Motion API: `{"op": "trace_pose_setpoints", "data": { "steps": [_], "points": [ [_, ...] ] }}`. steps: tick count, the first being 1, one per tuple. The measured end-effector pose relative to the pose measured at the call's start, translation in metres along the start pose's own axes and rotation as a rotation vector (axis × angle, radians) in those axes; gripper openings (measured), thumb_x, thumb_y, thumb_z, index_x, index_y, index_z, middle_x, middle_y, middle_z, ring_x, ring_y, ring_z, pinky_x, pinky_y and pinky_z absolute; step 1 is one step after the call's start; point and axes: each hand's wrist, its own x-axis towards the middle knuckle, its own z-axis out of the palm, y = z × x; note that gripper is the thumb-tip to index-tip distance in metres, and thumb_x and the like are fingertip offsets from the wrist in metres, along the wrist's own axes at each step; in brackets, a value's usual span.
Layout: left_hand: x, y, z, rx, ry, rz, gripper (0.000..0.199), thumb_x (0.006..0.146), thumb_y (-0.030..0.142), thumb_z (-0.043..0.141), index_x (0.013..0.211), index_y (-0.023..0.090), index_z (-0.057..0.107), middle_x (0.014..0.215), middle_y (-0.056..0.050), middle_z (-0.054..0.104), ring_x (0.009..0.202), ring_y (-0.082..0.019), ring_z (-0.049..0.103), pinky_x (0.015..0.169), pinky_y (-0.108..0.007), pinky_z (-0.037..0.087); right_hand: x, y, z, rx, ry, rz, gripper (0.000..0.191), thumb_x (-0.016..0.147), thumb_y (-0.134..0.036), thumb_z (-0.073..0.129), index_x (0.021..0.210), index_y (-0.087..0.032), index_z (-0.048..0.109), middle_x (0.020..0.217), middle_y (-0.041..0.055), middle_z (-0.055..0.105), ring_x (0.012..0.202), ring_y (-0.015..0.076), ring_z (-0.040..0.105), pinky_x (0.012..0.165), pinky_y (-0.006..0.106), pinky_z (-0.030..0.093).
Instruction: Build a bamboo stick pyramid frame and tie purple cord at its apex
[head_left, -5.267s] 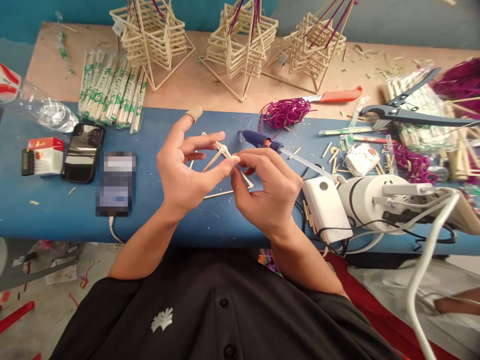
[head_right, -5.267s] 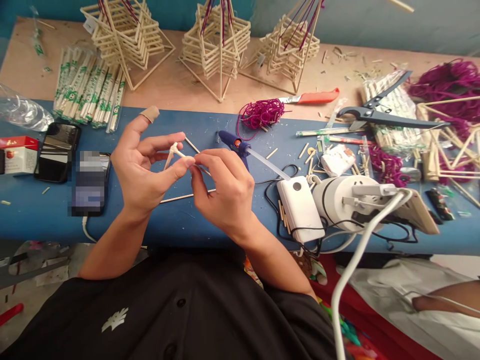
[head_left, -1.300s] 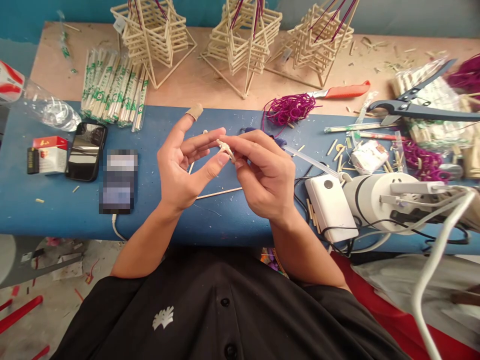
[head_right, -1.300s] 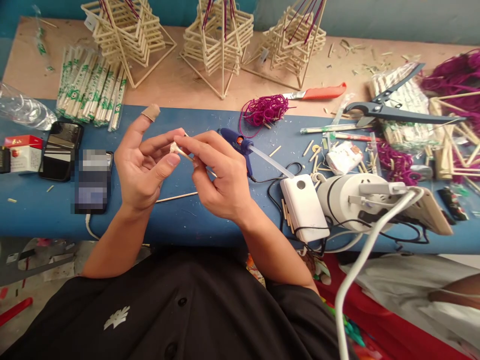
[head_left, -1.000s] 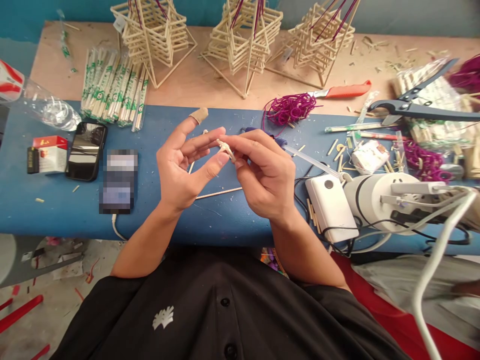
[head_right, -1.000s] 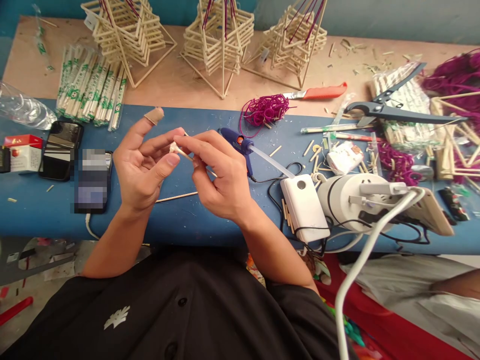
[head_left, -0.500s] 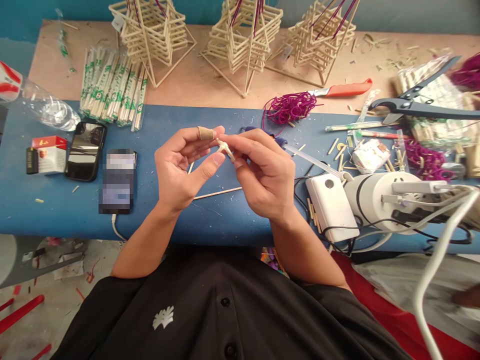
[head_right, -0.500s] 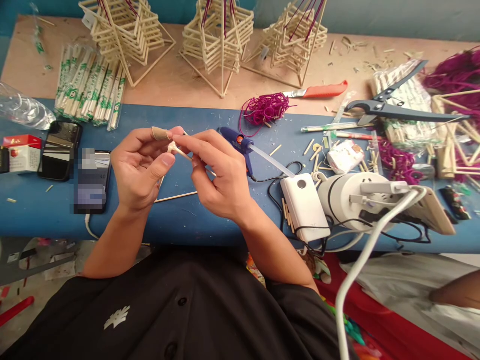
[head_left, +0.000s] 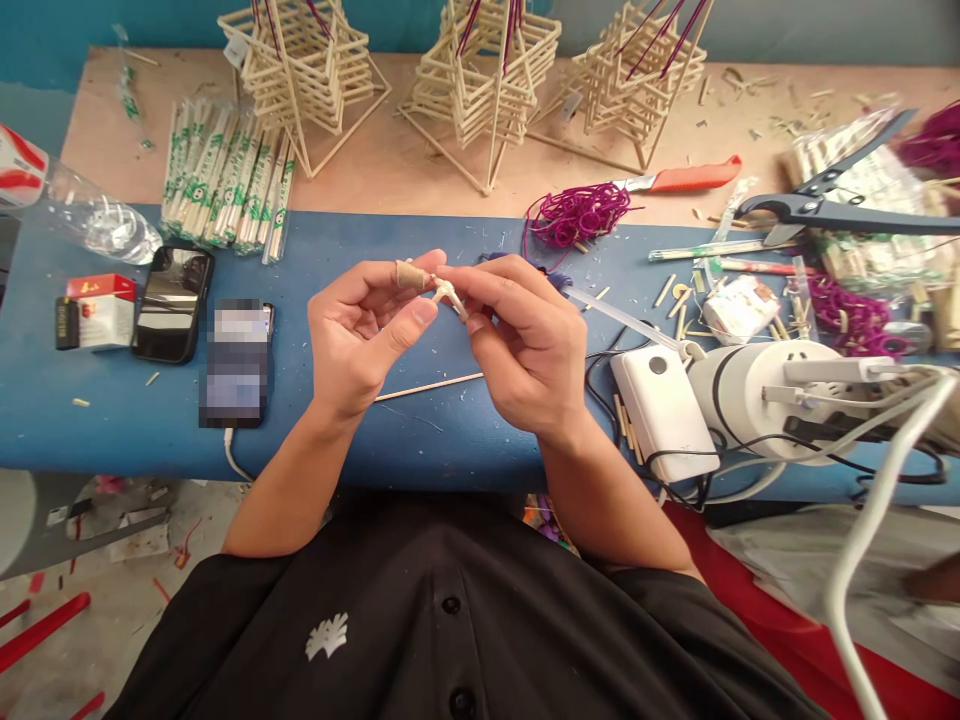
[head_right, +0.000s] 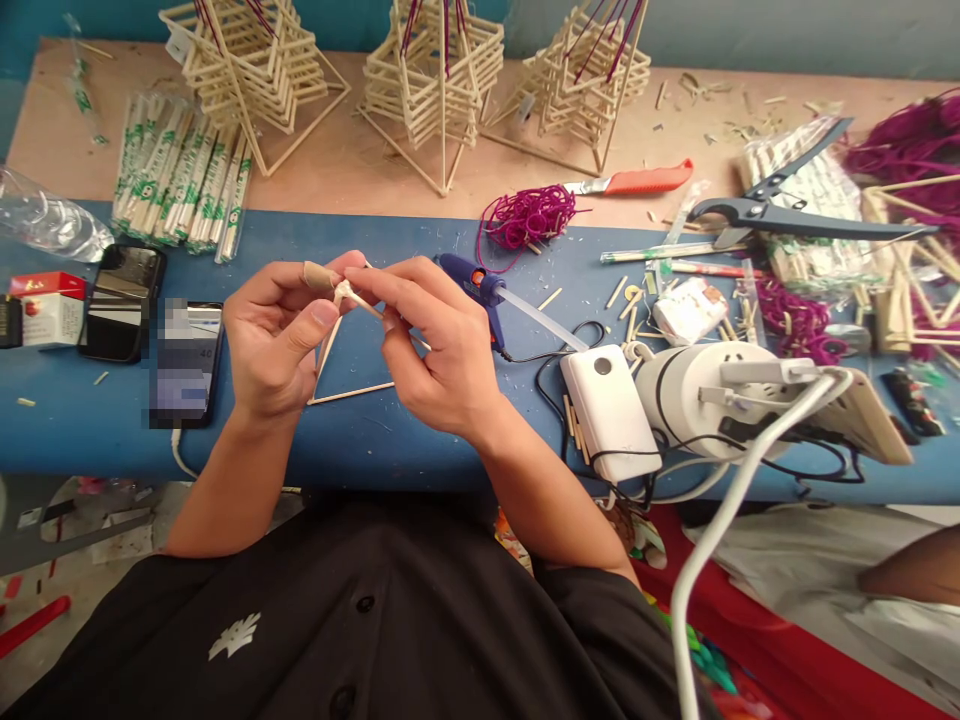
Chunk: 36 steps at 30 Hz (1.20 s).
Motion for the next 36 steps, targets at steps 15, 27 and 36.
{"op": "trace_pose_setpoints", "data": {
  "steps": [15, 27, 36],
  "points": [
    [0.0016, 0.0019, 0.0029, 0.043, 0.031, 0.03, 0.017, 0.088, 0.046, 0.093, 0.091, 0.03, 0.088, 0.105, 0.0, 0.088, 0.122, -0.031, 0.083, 0.113, -0.053, 0.069, 0.0012, 0.0025, -0.0012, -0.016, -0.013, -0.016, 0.044, 0.1, -0.007, 0.055, 0.131, -0.025, 0.079, 0.113, 0.0055, 0.078, 0.093, 0.0144, 0.071, 0.08, 0.031, 0.064],
    [0.0029, -0.0006, 0.0021, 0.091, 0.037, 0.056, 0.019, 0.087, 0.051, 0.093, 0.09, 0.033, 0.088, 0.115, 0.001, 0.087, 0.113, -0.027, 0.084, 0.111, -0.052, 0.07, 0.0017, 0.0029, -0.0012, -0.019, -0.002, -0.013, 0.038, 0.102, -0.013, 0.054, 0.125, -0.025, 0.081, 0.109, 0.0059, 0.079, 0.09, 0.0166, 0.071, 0.081, 0.035, 0.064],
    [0.0032, 0.0007, 0.0013, 0.088, 0.028, 0.022, 0.024, 0.086, 0.054, 0.093, 0.088, 0.031, 0.086, 0.115, -0.002, 0.086, 0.118, -0.028, 0.082, 0.112, -0.051, 0.067, 0.0021, 0.0051, -0.0011, -0.017, -0.002, -0.024, 0.039, 0.101, -0.014, 0.053, 0.126, -0.024, 0.081, 0.11, 0.007, 0.08, 0.095, 0.0181, 0.073, 0.087, 0.037, 0.066]
  ]
}}
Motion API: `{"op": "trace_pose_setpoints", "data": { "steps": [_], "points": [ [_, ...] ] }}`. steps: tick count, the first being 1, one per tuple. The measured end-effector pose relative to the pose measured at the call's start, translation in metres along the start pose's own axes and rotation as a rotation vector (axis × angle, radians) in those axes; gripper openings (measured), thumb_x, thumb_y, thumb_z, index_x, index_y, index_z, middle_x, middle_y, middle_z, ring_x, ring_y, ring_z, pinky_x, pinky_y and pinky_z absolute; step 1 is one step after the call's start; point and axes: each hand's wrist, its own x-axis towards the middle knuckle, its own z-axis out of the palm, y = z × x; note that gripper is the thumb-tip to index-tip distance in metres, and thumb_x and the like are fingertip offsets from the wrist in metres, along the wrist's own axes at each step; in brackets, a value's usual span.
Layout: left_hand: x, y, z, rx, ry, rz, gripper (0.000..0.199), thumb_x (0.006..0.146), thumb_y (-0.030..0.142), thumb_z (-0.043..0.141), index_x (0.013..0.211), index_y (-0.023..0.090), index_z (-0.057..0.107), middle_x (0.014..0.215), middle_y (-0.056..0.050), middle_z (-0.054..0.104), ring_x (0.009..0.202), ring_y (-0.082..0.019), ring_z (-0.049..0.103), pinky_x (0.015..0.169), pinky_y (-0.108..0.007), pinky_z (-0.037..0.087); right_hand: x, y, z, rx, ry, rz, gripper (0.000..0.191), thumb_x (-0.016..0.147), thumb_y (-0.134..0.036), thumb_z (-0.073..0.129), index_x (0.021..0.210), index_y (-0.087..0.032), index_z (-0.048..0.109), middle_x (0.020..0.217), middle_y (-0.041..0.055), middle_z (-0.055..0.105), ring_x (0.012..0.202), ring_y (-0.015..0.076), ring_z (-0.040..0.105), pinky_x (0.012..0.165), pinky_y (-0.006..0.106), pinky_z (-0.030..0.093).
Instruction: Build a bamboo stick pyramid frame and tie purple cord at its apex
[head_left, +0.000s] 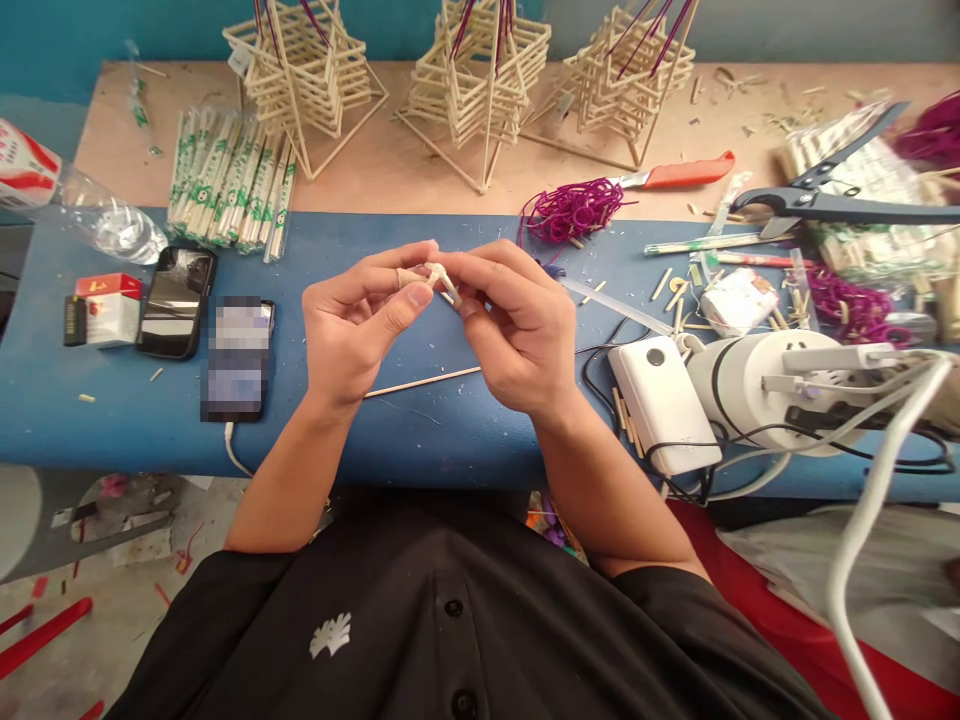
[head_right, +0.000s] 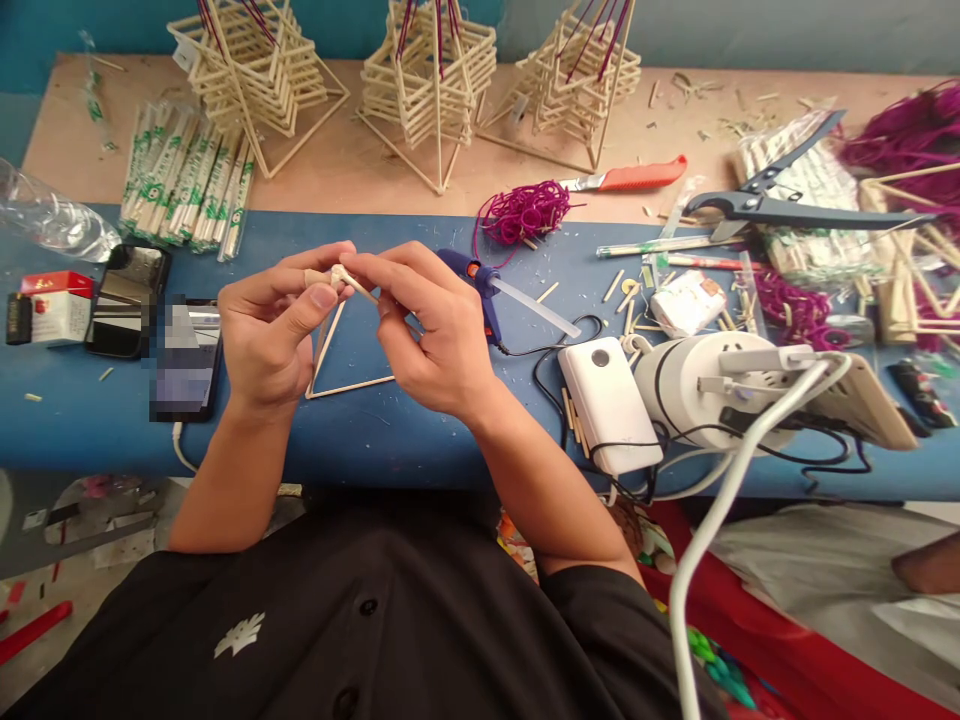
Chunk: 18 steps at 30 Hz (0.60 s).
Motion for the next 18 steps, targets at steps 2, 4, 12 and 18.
{"op": "trace_pose_setpoints", "data": {
  "steps": [2, 4, 12, 18],
  "points": [
    [-0.0001, 0.0005, -0.0001, -0.007, 0.0, -0.006, 0.023, 0.087, 0.053, 0.093, 0.089, 0.03, 0.087, 0.117, -0.002, 0.086, 0.114, -0.027, 0.083, 0.112, -0.051, 0.067, 0.0001, 0.0, -0.0001, 0.009, 0.003, -0.005, 0.039, 0.101, -0.013, 0.053, 0.126, -0.024, 0.081, 0.11, 0.0071, 0.08, 0.095, 0.0178, 0.073, 0.087, 0.036, 0.066],
    [0.0, 0.0011, 0.0001, -0.013, 0.002, -0.006, 0.024, 0.086, 0.053, 0.093, 0.087, 0.03, 0.087, 0.117, -0.002, 0.086, 0.109, -0.026, 0.084, 0.111, -0.052, 0.068, 0.0, 0.0001, -0.0002, 0.009, 0.005, -0.01, 0.04, 0.1, -0.012, 0.053, 0.126, -0.024, 0.081, 0.109, 0.0069, 0.08, 0.094, 0.0175, 0.073, 0.087, 0.036, 0.066],
    [0.0, 0.0013, 0.0009, 0.004, 0.017, 0.007, 0.022, 0.086, 0.053, 0.094, 0.087, 0.032, 0.088, 0.114, 0.001, 0.087, 0.11, -0.025, 0.084, 0.107, -0.049, 0.07, -0.0004, -0.0003, 0.0009, -0.001, 0.006, -0.002, 0.041, 0.101, -0.014, 0.052, 0.129, -0.026, 0.08, 0.109, 0.0058, 0.079, 0.091, 0.0173, 0.072, 0.084, 0.037, 0.066],
    [0.001, -0.0002, 0.0008, -0.02, 0.022, 0.011, 0.021, 0.084, 0.053, 0.096, 0.086, 0.033, 0.088, 0.11, 0.0, 0.087, 0.109, -0.026, 0.084, 0.106, -0.05, 0.071, -0.0004, 0.0002, 0.001, 0.013, 0.009, -0.01, 0.041, 0.101, -0.012, 0.053, 0.127, -0.026, 0.081, 0.108, 0.0058, 0.079, 0.091, 0.0165, 0.072, 0.082, 0.035, 0.065]
  ]
}}
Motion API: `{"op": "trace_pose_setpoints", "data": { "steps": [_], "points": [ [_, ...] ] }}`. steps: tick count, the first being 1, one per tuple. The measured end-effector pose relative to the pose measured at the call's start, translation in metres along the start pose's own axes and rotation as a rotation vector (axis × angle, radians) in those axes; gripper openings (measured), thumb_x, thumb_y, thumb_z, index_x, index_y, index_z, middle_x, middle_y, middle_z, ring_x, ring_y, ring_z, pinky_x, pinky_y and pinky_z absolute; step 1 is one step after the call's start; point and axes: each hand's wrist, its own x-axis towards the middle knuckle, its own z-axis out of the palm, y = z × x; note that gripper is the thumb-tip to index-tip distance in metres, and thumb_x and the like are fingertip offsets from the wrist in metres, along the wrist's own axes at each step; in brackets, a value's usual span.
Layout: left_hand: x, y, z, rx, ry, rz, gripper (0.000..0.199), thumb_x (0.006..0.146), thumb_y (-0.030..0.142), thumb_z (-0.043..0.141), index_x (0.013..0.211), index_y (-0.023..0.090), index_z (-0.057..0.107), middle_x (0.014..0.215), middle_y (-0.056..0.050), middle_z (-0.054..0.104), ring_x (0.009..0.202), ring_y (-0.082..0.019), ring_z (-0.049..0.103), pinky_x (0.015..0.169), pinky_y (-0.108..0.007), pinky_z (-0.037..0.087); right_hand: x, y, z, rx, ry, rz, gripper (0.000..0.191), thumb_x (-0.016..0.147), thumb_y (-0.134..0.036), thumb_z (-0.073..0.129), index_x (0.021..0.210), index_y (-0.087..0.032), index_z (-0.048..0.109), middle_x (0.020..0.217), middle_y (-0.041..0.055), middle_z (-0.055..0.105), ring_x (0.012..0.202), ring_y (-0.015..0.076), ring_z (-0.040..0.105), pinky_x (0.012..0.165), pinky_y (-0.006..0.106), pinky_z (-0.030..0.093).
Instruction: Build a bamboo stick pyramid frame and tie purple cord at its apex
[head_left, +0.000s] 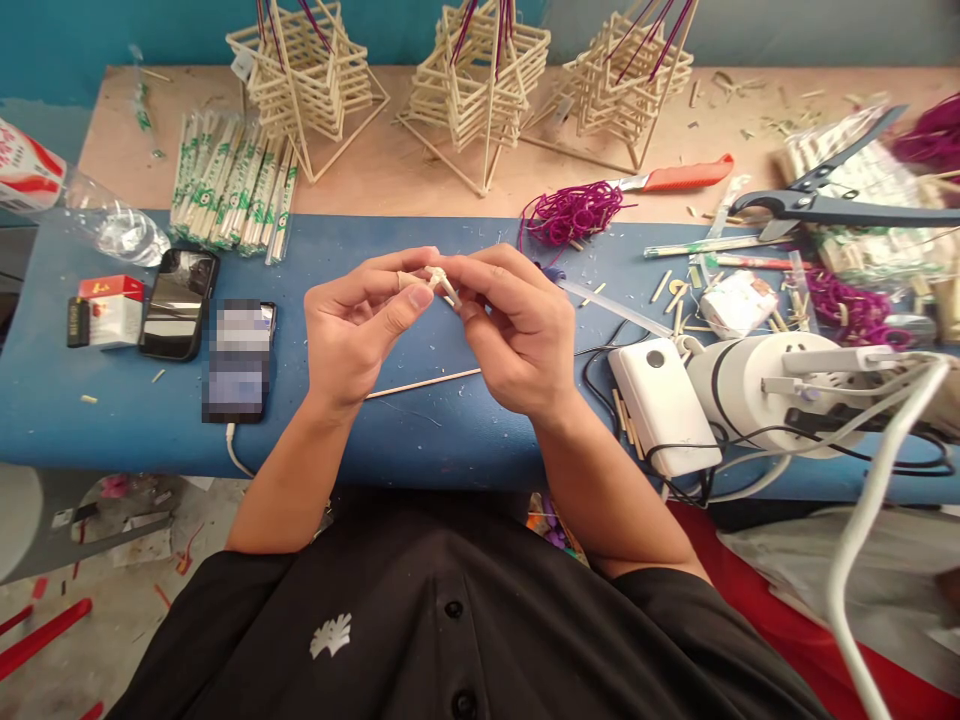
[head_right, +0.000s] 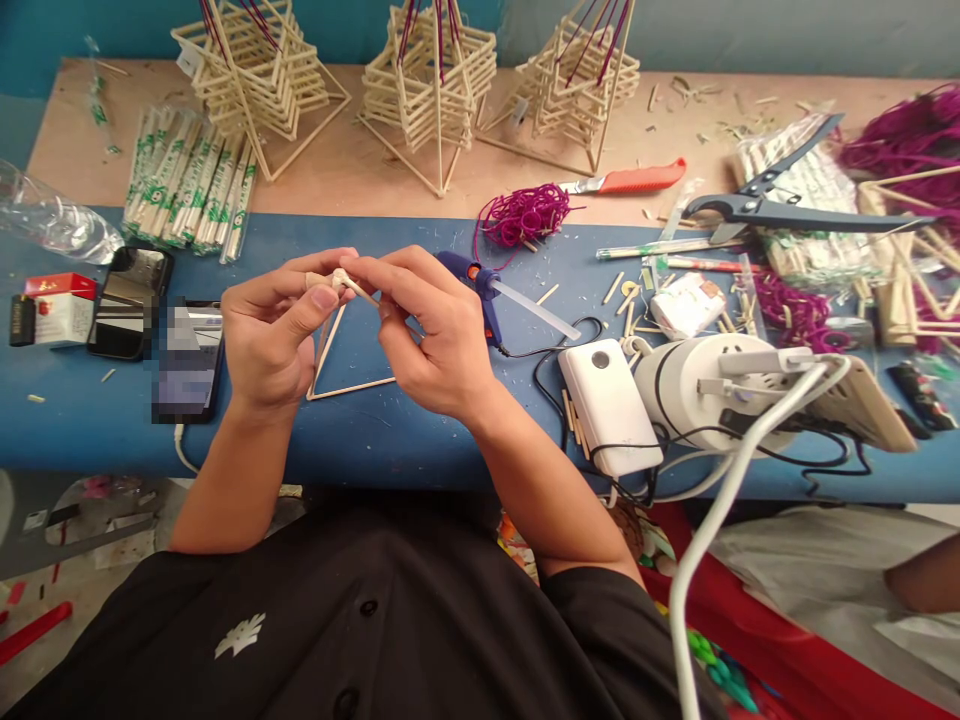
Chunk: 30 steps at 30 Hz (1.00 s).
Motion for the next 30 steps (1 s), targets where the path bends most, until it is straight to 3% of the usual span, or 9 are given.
{"op": "trace_pose_setpoints", "data": {
  "steps": [10, 22, 30],
  "points": [
    [-0.0001, 0.0008, 0.0016, -0.027, 0.0, 0.017, 0.014, 0.085, 0.047, 0.096, 0.087, 0.035, 0.089, 0.107, 0.002, 0.088, 0.11, -0.023, 0.085, 0.102, -0.042, 0.071, -0.0001, 0.0005, -0.0007, 0.03, 0.001, -0.009, 0.04, 0.099, -0.009, 0.055, 0.124, -0.026, 0.082, 0.112, 0.0065, 0.08, 0.092, 0.0161, 0.072, 0.081, 0.034, 0.063],
    [-0.0006, 0.0005, -0.0001, -0.037, -0.002, -0.02, 0.021, 0.083, 0.051, 0.097, 0.085, 0.032, 0.088, 0.108, 0.0, 0.087, 0.107, -0.025, 0.085, 0.104, -0.048, 0.071, -0.0007, 0.0024, 0.0002, -0.021, -0.001, -0.036, 0.041, 0.099, -0.01, 0.054, 0.127, -0.025, 0.08, 0.111, 0.0055, 0.08, 0.089, 0.015, 0.07, 0.078, 0.032, 0.063],
    [0.0001, 0.0019, 0.0015, -0.041, 0.011, -0.018, 0.018, 0.081, 0.048, 0.098, 0.084, 0.033, 0.089, 0.108, 0.001, 0.087, 0.105, -0.022, 0.085, 0.099, -0.04, 0.072, 0.0007, 0.001, 0.0004, 0.005, -0.003, -0.028, 0.041, 0.098, -0.008, 0.055, 0.124, -0.025, 0.081, 0.11, 0.0059, 0.08, 0.091, 0.0165, 0.072, 0.08, 0.033, 0.062]
  ]
}}
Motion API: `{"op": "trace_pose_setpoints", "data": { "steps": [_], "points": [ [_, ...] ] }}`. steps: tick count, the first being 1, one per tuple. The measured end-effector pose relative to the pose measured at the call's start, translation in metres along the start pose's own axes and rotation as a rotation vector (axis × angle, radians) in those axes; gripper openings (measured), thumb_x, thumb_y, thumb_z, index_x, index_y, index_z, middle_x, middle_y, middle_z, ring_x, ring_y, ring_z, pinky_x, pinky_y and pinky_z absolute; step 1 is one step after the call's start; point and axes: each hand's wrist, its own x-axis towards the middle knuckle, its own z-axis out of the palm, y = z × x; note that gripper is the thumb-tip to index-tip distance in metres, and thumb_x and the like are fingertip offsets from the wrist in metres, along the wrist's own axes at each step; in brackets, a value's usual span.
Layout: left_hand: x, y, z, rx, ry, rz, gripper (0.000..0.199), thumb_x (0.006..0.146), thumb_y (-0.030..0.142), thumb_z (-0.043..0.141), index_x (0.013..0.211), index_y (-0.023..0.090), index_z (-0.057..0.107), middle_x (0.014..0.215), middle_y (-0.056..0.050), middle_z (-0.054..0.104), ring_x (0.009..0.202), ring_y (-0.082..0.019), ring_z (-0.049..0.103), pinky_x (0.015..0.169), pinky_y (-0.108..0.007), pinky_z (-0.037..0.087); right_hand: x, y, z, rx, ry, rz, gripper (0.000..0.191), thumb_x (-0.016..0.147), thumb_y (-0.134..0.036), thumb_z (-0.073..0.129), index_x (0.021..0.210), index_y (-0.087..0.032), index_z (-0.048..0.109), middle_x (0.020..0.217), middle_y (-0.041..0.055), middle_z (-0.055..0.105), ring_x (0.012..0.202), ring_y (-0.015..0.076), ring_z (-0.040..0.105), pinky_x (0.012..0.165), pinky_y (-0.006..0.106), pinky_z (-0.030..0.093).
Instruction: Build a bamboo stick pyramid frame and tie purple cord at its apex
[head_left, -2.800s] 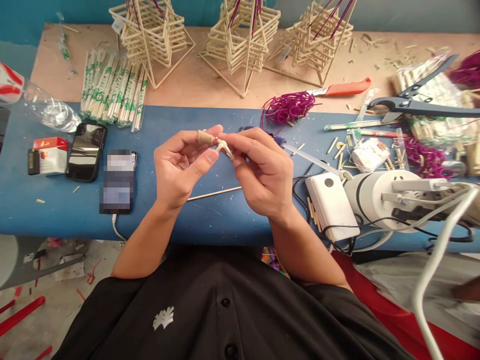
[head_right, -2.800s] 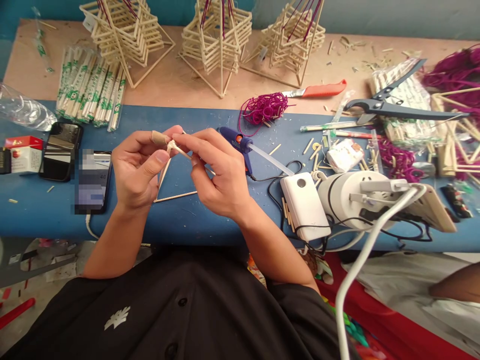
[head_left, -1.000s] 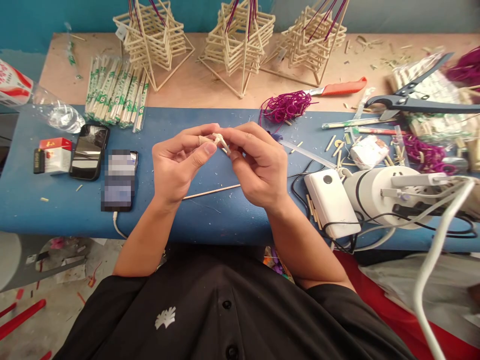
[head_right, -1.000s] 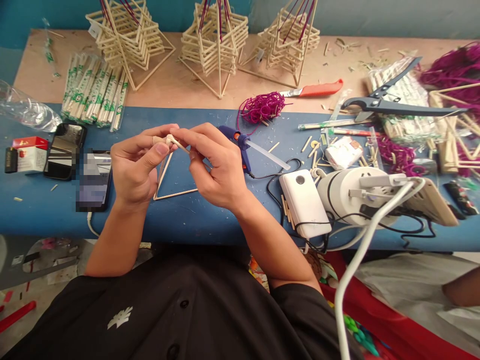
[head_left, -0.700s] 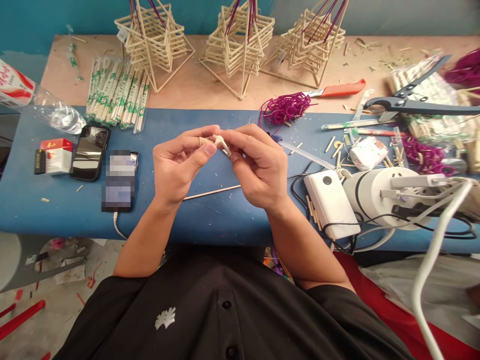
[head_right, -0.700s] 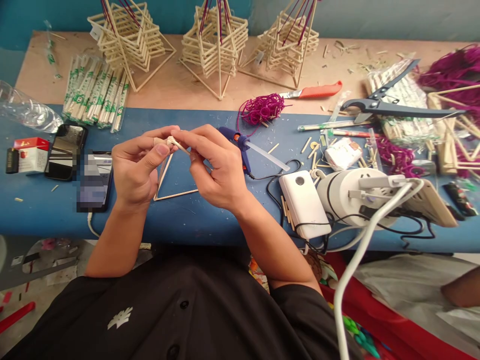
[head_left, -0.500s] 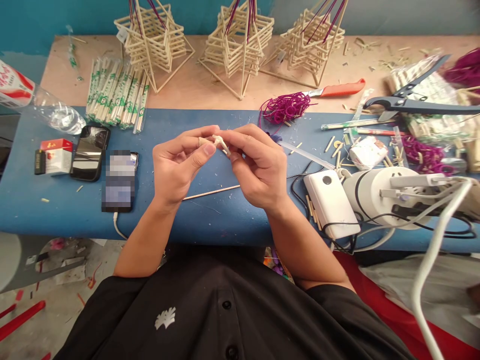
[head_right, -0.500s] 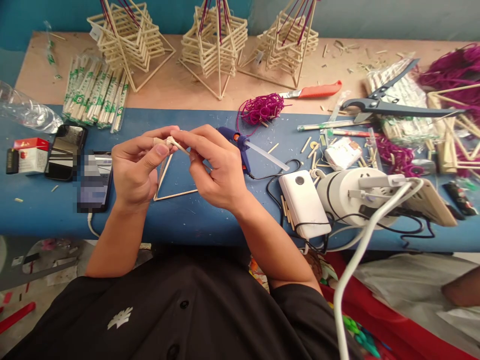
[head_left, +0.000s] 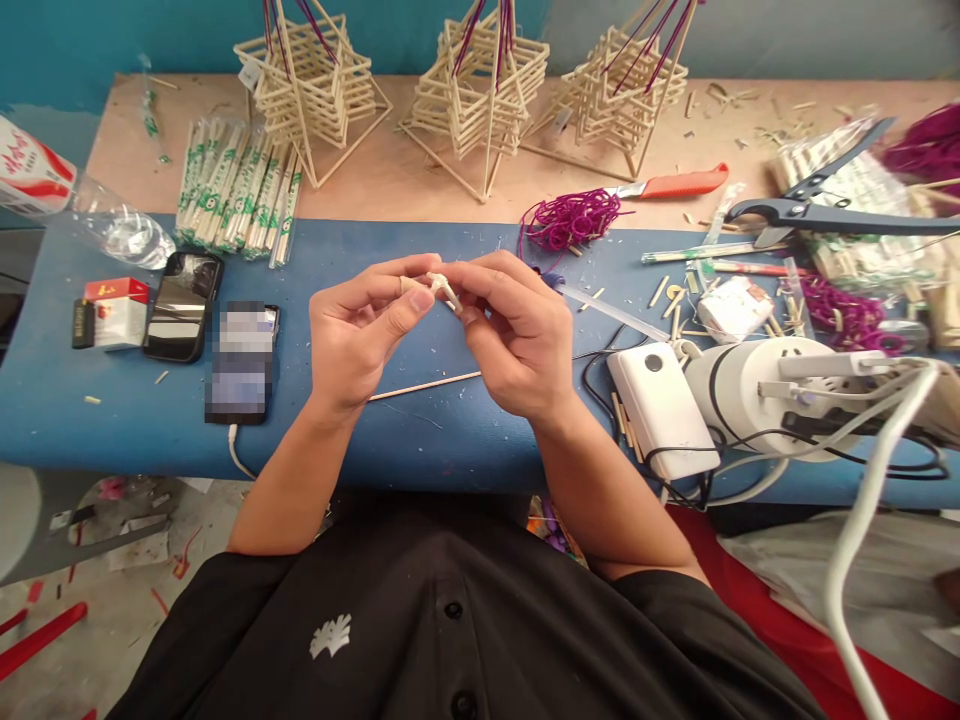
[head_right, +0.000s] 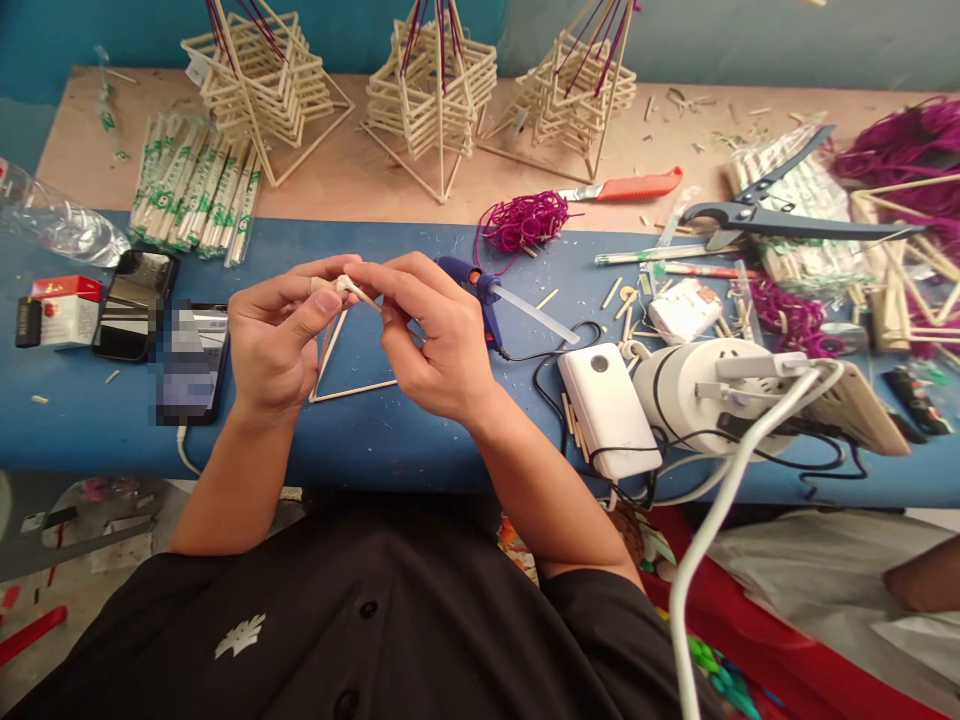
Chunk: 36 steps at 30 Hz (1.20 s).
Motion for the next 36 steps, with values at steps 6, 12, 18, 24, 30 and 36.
{"op": "trace_pose_setpoints", "data": {
  "steps": [6, 12, 18, 24, 30, 36],
  "points": [
    [0.0008, 0.0004, 0.0013, 0.009, 0.018, 0.0, 0.021, 0.079, 0.05, 0.099, 0.082, 0.033, 0.088, 0.106, 0.001, 0.088, 0.104, -0.022, 0.085, 0.098, -0.041, 0.073, -0.0007, -0.0001, 0.0001, -0.003, 0.008, -0.002, 0.038, 0.099, -0.01, 0.056, 0.123, -0.026, 0.081, 0.109, 0.0055, 0.08, 0.089, 0.0158, 0.07, 0.079, 0.033, 0.062],
    [-0.0005, 0.0013, 0.001, -0.036, 0.002, -0.001, 0.016, 0.081, 0.044, 0.099, 0.084, 0.032, 0.089, 0.106, 0.002, 0.088, 0.101, -0.019, 0.085, 0.096, -0.034, 0.072, -0.0008, -0.0008, 0.0003, 0.008, 0.008, 0.0, 0.038, 0.1, -0.008, 0.056, 0.123, -0.024, 0.081, 0.109, 0.0056, 0.079, 0.09, 0.0156, 0.071, 0.081, 0.032, 0.062],
    [-0.0013, 0.0015, -0.0002, -0.046, -0.01, -0.012, 0.014, 0.082, 0.041, 0.098, 0.085, 0.031, 0.09, 0.107, 0.001, 0.087, 0.105, -0.02, 0.085, 0.099, -0.035, 0.071, -0.0005, -0.0016, 0.0005, 0.014, 0.009, 0.005, 0.04, 0.098, -0.005, 0.057, 0.123, -0.024, 0.081, 0.11, 0.0056, 0.079, 0.09, 0.0153, 0.071, 0.079, 0.031, 0.061],
    [-0.0011, 0.001, 0.0, -0.059, -0.018, -0.002, 0.011, 0.083, 0.04, 0.098, 0.086, 0.033, 0.09, 0.108, 0.002, 0.088, 0.104, -0.019, 0.085, 0.098, -0.032, 0.071, -0.0009, -0.0016, -0.0002, 0.011, 0.006, 0.01, 0.039, 0.099, -0.006, 0.057, 0.123, -0.025, 0.081, 0.11, 0.0054, 0.079, 0.09, 0.0154, 0.071, 0.08, 0.032, 0.061],
    [-0.0006, 0.0021, 0.0005, -0.083, -0.027, 0.0, 0.007, 0.084, 0.036, 0.097, 0.086, 0.034, 0.09, 0.108, 0.004, 0.088, 0.101, -0.015, 0.084, 0.096, -0.027, 0.07, -0.0008, -0.0019, -0.0001, -0.013, 0.002, 0.008, 0.038, 0.1, -0.008, 0.056, 0.122, -0.026, 0.081, 0.109, 0.0045, 0.078, 0.089, 0.0153, 0.07, 0.08, 0.033, 0.062],
    [-0.0012, 0.0014, 0.0001, -0.078, -0.025, -0.008, 0.008, 0.084, 0.038, 0.097, 0.086, 0.034, 0.09, 0.108, 0.003, 0.088, 0.106, -0.017, 0.084, 0.097, -0.029, 0.07, -0.001, -0.0024, -0.0006, -0.01, -0.007, 0.014, 0.038, 0.1, -0.008, 0.055, 0.124, -0.025, 0.08, 0.111, 0.0051, 0.079, 0.09, 0.0158, 0.071, 0.08, 0.033, 0.062]
  ]
}}
